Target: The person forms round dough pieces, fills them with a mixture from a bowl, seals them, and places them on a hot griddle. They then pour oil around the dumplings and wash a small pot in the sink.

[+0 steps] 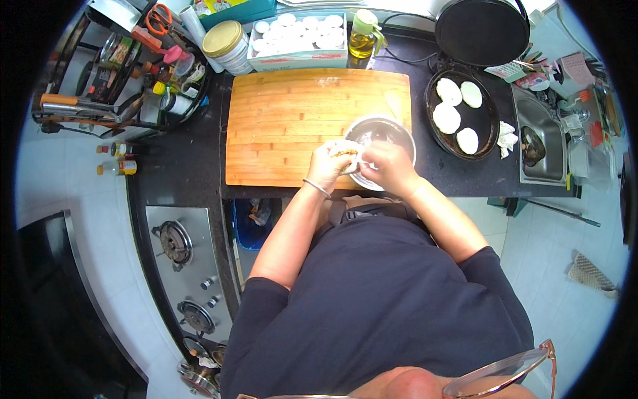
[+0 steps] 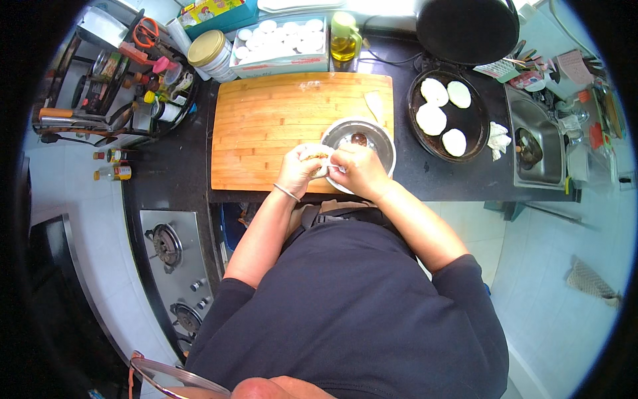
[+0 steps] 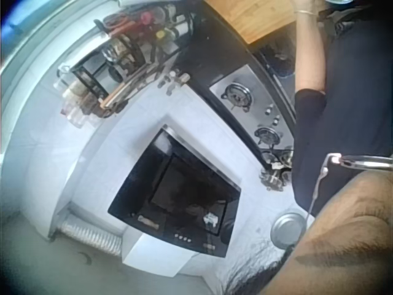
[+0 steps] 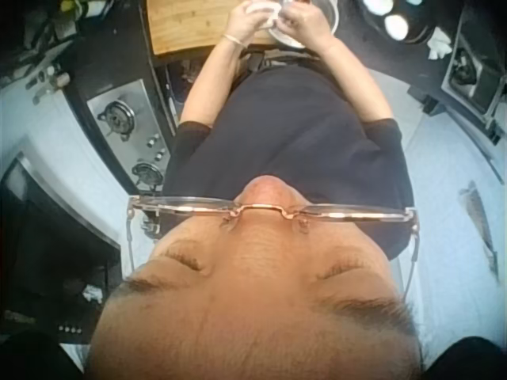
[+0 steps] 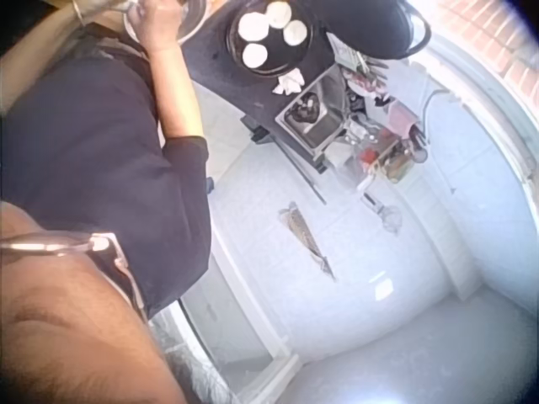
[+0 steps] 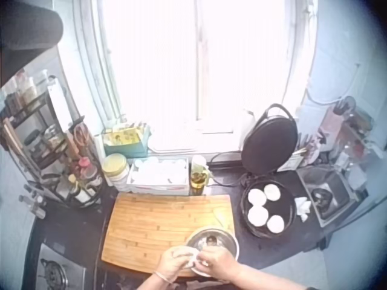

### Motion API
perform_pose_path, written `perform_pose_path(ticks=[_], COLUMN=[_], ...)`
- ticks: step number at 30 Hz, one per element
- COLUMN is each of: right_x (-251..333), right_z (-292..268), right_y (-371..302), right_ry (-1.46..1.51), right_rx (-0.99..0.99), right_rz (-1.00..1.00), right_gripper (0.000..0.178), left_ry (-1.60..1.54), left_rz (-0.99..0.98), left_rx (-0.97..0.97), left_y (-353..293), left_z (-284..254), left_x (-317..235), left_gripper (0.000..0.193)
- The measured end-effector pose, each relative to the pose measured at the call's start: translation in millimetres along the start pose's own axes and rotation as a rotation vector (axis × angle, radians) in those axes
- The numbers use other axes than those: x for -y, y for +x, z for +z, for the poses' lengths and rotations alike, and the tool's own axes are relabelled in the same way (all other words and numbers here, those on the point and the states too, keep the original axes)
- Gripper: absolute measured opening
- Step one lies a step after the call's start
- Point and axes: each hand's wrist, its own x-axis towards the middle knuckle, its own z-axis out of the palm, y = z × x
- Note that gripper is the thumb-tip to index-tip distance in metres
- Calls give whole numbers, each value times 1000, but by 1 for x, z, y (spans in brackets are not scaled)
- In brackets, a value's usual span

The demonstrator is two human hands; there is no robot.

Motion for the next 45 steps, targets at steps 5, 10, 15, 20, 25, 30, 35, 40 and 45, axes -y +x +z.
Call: perform_pose_path(ticks=[5,10,15,20,25,30,35,40,45], right_x=[-6,-10,-8,0,-14,-13,-9,-10,-2], right_z=[2,-5,-4,-6,-5,-11,-8,-3,1], right_y=[4,5,4,8,10,6,5,2,0], right_ry=[73,184,199,120,135,266,287,318,337], right_rx=[-30,127,182,169,123,227,177,14,33], right_rz=[72,231,250,34,-46,221,218,365,361], right_gripper=[17,22,17,15,23,23,17,13,11], left_ry=[88,147,85,190,175,266,345,-355,-222], left_rz=[44,45,-8,33,-97,-109,25,-298,-180], left_rx=[46,79,127,178,225,343,163,252,163], left_y=[3,0,2,8,-1,2,12,0,-9], left_z=[-7,-2,-5,-10,-1,-4,-17,-11,3], left_x=[6,1,0,9,-5,-9,7,-18,-16], left_gripper=[27,29,31,25,24,34,37,43,35])
